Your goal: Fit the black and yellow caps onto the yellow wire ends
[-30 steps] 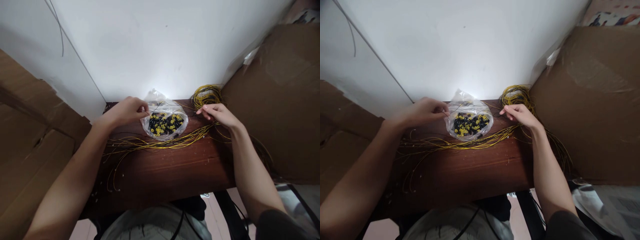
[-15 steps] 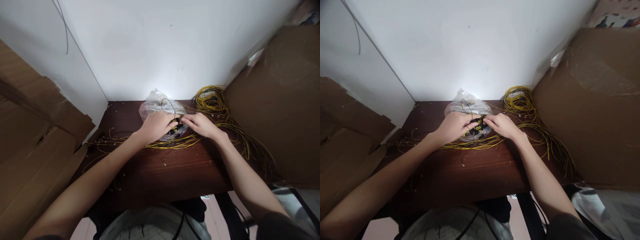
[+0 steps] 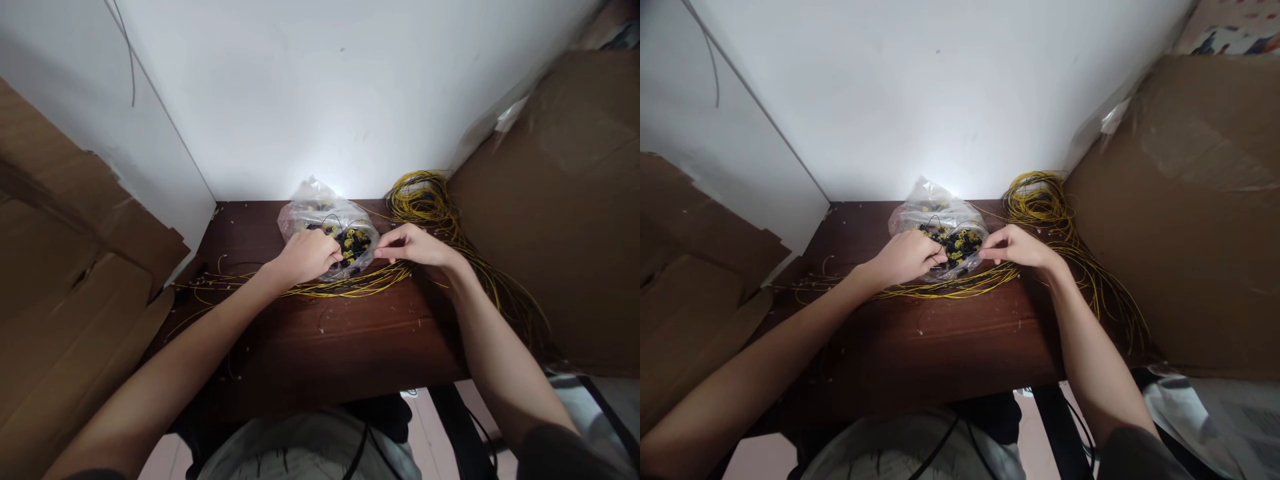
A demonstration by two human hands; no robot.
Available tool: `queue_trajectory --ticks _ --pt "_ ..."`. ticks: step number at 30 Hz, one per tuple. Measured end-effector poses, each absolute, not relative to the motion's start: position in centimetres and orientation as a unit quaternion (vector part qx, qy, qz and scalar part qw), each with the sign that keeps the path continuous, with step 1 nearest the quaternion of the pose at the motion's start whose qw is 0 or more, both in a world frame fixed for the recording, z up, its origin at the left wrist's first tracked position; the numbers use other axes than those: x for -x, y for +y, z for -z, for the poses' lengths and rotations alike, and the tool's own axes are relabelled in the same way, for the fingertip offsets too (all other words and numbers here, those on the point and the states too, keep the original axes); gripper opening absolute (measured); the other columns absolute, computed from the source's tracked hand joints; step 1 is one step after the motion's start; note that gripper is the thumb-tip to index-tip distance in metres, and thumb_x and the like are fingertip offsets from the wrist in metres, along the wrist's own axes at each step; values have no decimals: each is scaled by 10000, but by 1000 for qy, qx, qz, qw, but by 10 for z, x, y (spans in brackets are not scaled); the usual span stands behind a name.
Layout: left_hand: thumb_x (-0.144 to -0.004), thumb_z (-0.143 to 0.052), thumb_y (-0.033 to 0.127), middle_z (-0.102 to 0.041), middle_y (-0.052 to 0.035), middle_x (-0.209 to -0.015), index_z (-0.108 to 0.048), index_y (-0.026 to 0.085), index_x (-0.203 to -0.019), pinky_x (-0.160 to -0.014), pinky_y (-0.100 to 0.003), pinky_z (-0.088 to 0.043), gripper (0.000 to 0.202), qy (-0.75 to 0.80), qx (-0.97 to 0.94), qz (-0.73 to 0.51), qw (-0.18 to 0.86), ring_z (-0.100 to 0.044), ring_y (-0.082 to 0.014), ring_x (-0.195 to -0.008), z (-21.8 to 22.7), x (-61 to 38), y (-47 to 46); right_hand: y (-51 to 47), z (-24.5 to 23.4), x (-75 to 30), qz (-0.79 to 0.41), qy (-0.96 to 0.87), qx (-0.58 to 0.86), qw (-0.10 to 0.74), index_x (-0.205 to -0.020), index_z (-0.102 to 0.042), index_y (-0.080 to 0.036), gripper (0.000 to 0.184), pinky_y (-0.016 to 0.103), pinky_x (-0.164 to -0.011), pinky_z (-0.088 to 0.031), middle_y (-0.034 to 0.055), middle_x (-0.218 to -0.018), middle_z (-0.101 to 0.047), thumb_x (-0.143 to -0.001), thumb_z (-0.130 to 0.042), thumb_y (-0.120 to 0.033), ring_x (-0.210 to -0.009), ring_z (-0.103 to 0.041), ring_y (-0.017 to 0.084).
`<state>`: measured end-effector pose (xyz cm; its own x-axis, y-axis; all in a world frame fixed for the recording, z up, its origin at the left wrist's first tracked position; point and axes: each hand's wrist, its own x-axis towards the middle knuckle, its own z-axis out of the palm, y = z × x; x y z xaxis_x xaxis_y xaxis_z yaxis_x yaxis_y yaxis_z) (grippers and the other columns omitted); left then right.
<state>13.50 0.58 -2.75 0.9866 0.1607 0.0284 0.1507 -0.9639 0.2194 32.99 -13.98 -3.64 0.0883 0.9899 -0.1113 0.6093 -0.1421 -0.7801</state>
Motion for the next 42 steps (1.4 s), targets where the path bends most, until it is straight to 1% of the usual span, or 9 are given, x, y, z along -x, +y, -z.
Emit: queue_trajectory --ticks 4,7,9,13,17,27,31,37,42 --pt "-802 -466 219 -701 -87 -898 -716 149 -847 -676 -262 -378 263 18 -981 40 187 -593 -159 -769 14 -129 22 -147 36 -349 -329 -554 705 295 -740 -692 -156 311 242 -591 -407 8 -632 -619 -684 -664 -461 -601 -533 111" --pt "-767 -482 194 -703 -85 -830 -720 132 -811 -695 -259 -381 249 37 -976 50 210 -582 -151 -725 3 -121 36 -150 38 -359 -323 -550 720 274 -755 -701 -159 309 260 -651 -436 18 -687 -653 -677 -668 -457 -654 -566 127" --pt "-760 -490 215 -694 -67 -753 -720 137 -805 -679 -252 -379 247 47 -972 75 217 -567 -138 -666 -4 -115 44 -152 40 -364 -314 -546 731 264 -757 -707 -165 303 274 -679 -450 22 -711 -669 -677 -665 -455 -681 -583 141" --pt "-688 -545 238 -668 -55 -703 -705 139 -727 -597 -235 -351 192 137 -959 144 201 -546 -141 -633 -13 -105 56 -155 41 -370 -290 -528 755 260 -735 -718 -176 308 287 -706 -465 29 -732 -690 -656 -674 -470 -702 -604 160" --pt "-625 -578 265 -653 -45 -675 -701 148 -693 -564 -241 -336 183 191 -948 181 177 -529 -150 -602 -11 -99 68 -159 40 -375 -275 -509 765 283 -720 -716 -176 339 292 -718 -471 33 -722 -691 -629 -686 -501 -710 -608 170" --pt "-613 -563 250 -663 -38 -669 -694 151 -669 -543 -226 -327 173 227 -935 220 159 -528 -137 -577 -9 -95 72 -170 40 -387 -240 -455 788 339 -703 -697 -153 338 311 -726 -459 51 -700 -677 -624 -702 -482 -700 -600 180" --pt "-608 -576 258 -678 -40 -701 -692 159 -667 -533 -220 -325 164 223 -935 226 158 -541 -143 -597 -6 -96 74 -167 42 -384 -264 -455 772 357 -726 -684 -155 347 319 -731 -467 58 -743 -682 -626 -702 -487 -723 -603 184" --pt "-607 -571 242 -670 -43 -671 -691 146 -665 -522 -224 -324 165 218 -935 231 156 -536 -142 -573 -5 -97 75 -151 45 -364 -341 -511 712 341 -777 -675 -155 284 281 -679 -464 70 -914 -694 -696 -669 -428 -779 -607 162" --pt "-618 -557 243 -676 -33 -684 -700 145 -702 -535 -213 -325 193 218 -935 239 144 -532 -131 -582 -9 -97 74 -145 44 -356 -391 -548 674 305 -809 -702 -158 274 276 -678 -458 56 -815 -704 -710 -666 -411 -754 -623 154"
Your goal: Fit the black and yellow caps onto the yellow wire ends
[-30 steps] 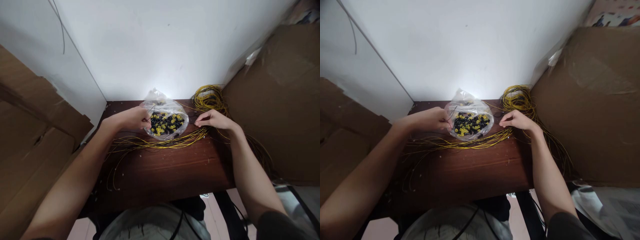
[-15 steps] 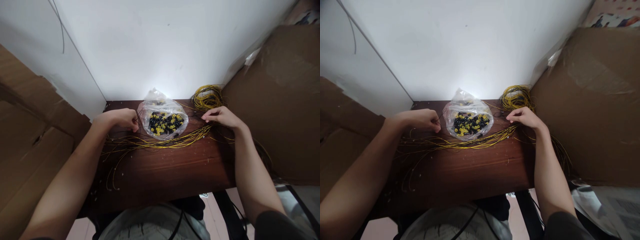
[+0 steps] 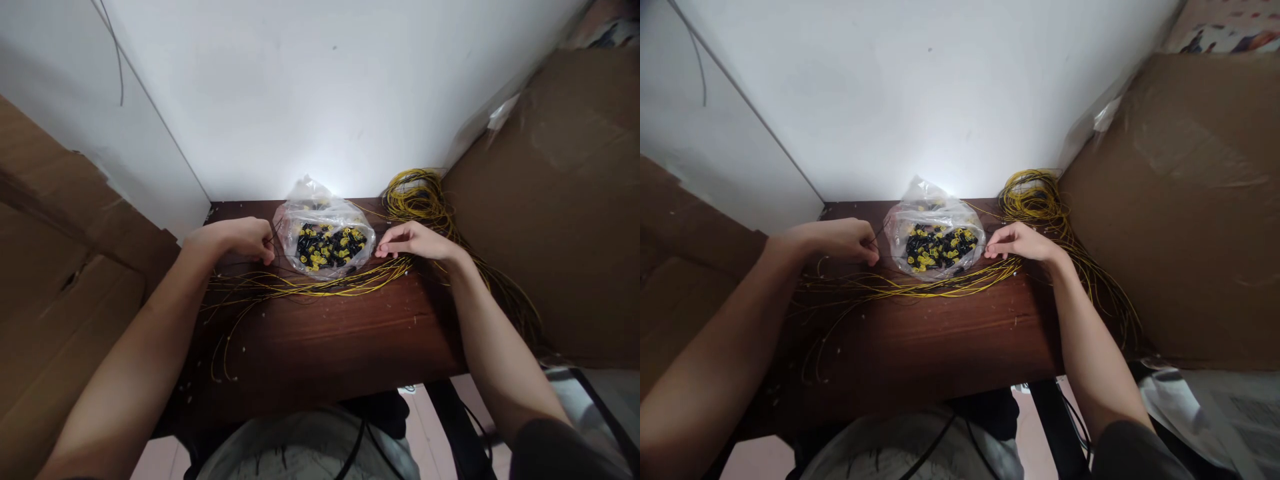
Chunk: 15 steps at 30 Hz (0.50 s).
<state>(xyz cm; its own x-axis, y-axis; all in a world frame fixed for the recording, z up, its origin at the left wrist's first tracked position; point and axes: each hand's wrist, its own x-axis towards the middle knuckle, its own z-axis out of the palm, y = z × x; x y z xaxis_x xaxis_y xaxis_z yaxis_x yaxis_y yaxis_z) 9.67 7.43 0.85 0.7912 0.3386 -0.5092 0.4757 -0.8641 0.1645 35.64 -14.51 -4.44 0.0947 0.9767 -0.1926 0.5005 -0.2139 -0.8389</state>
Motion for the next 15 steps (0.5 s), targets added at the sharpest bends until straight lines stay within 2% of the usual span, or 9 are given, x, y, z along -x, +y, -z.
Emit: queue_trajectory --ticks 4,12,15 --pt "-620 -559 256 -684 -46 -716 -706 145 -720 -541 -220 -327 209 228 -933 243 135 -533 -136 -589 -9 -96 75 -146 41 -356 -403 -549 679 274 -805 -714 -170 276 277 -690 -457 47 -834 -710 -701 -670 -422 -772 -629 156" --pt "-608 -563 272 -671 -60 -695 -696 139 -709 -535 -235 -350 213 237 -926 254 147 -558 -154 -594 -1 -98 78 -148 38 -351 -470 -522 674 227 -821 -704 -159 289 255 -585 -457 58 -768 -709 -711 -659 -422 -699 -641 154" --pt "-604 -565 277 -664 -55 -665 -697 141 -696 -534 -243 -351 211 232 -927 253 153 -548 -154 -572 2 -99 78 -148 38 -350 -451 -542 664 249 -829 -707 -160 273 245 -595 -444 64 -814 -711 -723 -657 -406 -735 -638 150"
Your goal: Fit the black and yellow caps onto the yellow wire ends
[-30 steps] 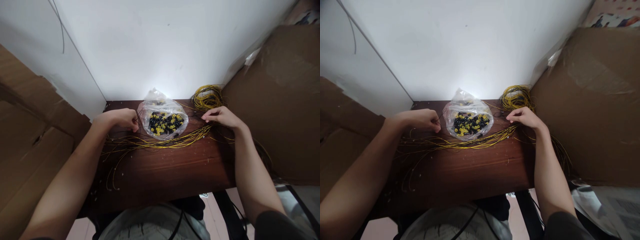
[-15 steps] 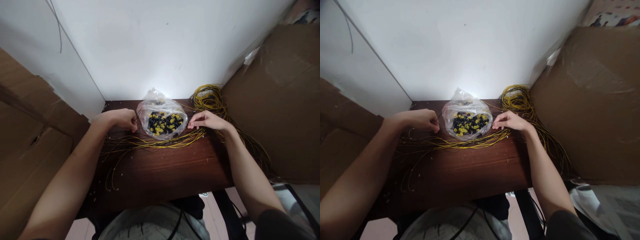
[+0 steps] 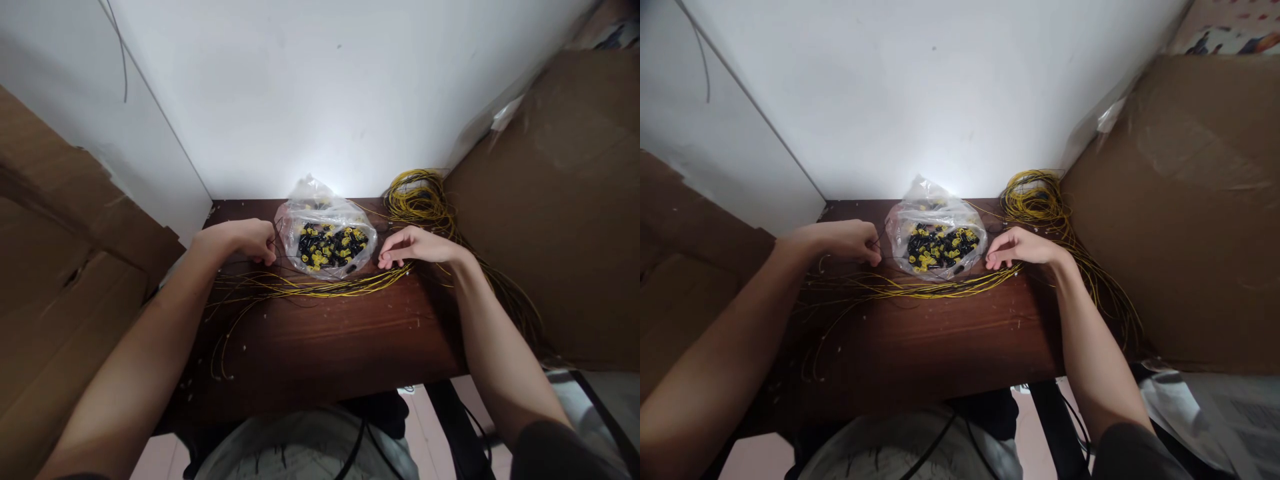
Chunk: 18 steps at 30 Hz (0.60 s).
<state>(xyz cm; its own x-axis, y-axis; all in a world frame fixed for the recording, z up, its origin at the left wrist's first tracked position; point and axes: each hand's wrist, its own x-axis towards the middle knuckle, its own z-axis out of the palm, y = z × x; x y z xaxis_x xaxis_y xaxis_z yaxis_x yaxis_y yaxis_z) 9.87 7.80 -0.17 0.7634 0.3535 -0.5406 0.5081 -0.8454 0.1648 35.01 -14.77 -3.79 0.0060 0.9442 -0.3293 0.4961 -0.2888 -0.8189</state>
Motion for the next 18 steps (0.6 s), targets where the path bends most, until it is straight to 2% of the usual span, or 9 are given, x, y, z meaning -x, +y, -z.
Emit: queue_trajectory --ticks 3,6,13,16,18 --pt "-604 -566 280 -659 -54 -650 -700 143 -696 -535 -248 -354 212 229 -928 250 154 -545 -156 -562 2 -98 78 -146 37 -346 -445 -560 639 284 -868 -708 -166 261 248 -639 -443 69 -921 -706 -733 -656 -383 -787 -627 145" --pt "-612 -559 270 -649 -46 -629 -686 147 -674 -511 -237 -339 188 228 -929 248 154 -529 -139 -528 0 -97 78 -143 37 -339 -476 -564 613 282 -905 -704 -168 271 259 -690 -452 69 -970 -700 -736 -657 -375 -847 -623 152" --pt "-620 -558 262 -618 -24 -553 -648 154 -591 -483 -236 -311 144 226 -931 246 149 -473 -119 -469 -4 -97 75 -140 37 -330 -533 -570 581 231 -854 -695 -132 265 277 -712 -477 82 -882 -708 -758 -639 -373 -766 -631 141" --pt "-632 -561 276 -604 -25 -538 -631 151 -571 -476 -241 -300 156 224 -929 255 147 -460 -119 -458 -4 -98 73 -141 37 -331 -528 -570 580 243 -840 -692 -130 249 279 -709 -477 80 -859 -704 -760 -642 -360 -750 -624 138" --pt "-632 -569 287 -611 -27 -557 -632 152 -582 -478 -243 -303 157 224 -927 257 156 -469 -122 -467 -4 -99 73 -142 37 -333 -497 -564 597 281 -830 -694 -142 226 267 -683 -468 61 -825 -698 -744 -662 -349 -727 -611 130"
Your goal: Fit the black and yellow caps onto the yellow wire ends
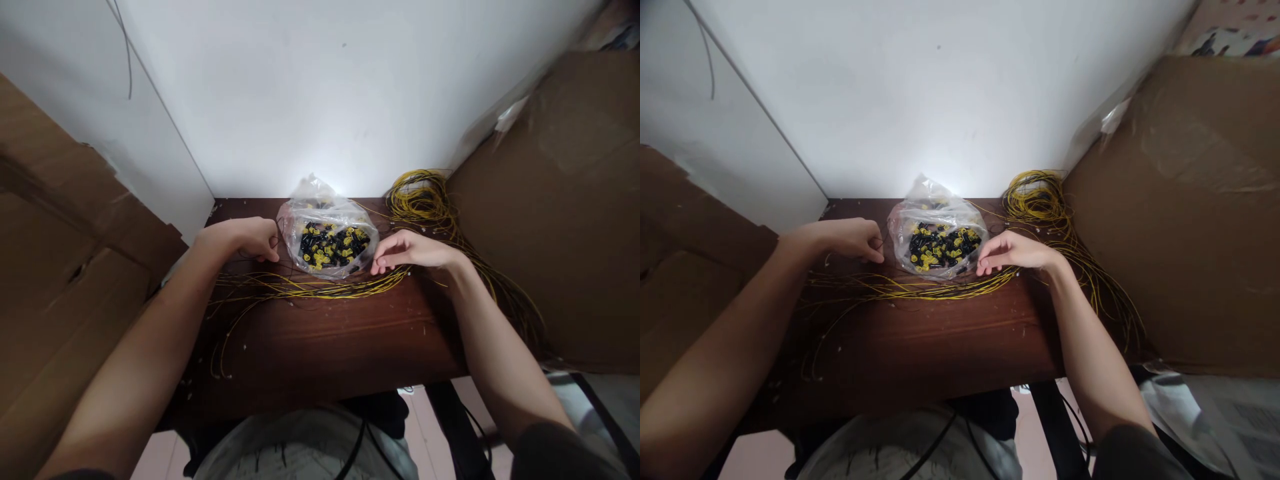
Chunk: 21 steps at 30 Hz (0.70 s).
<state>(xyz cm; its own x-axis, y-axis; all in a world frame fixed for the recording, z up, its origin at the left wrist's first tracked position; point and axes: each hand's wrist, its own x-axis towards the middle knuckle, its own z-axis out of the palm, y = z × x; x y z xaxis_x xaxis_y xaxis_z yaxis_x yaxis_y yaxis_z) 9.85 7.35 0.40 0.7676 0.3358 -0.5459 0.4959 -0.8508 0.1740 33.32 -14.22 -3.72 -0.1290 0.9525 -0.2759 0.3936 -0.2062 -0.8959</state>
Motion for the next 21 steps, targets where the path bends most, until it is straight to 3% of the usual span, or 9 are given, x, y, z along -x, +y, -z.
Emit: queue_trajectory --ticks 5,8,11,17,21 --pt "-631 -592 335 -620 -42 -587 -650 148 -631 -493 -256 -321 196 246 -924 254 144 -504 -143 -491 -6 -95 78 -142 40 -339 -356 -517 630 456 -710 -692 -187 143 246 -630 -433 1 -700 -633 -702 -711 -329 -630 -537 95" --pt "-630 -594 347 -607 -43 -569 -639 147 -631 -485 -260 -324 205 268 -920 251 135 -506 -145 -480 -6 -93 80 -142 42 -342 -328 -470 565 594 -682 -675 -222 144 257 -668 -448 3 -817 -623 -691 -715 -360 -727 -550 113" --pt "-633 -573 294 -584 -34 -528 -602 151 -586 -474 -259 -318 154 281 -918 244 139 -497 -137 -456 -6 -92 79 -142 41 -346 -332 -415 510 676 -657 -630 -248 195 284 -707 -465 1 -931 -608 -684 -693 -430 -866 -557 152" --pt "-616 -627 308 -572 -32 -467 -575 161 -510 -503 -274 -327 188 313 -906 234 160 -503 -144 -447 -3 -92 77 -146 38 -346 -267 -403 582 654 -579 -521 -242 438 361 -709 -436 54 -937 -598 -733 -466 -648 -1058 -493 256" --pt "-612 -667 384 -635 -64 -575 -661 168 -619 -541 -273 -343 216 312 -915 208 146 -536 -161 -532 -1 -93 82 -143 38 -337 -255 -408 572 665 -481 -409 -225 490 344 -626 -409 64 -650 -521 -702 -484 -655 -881 -524 248"
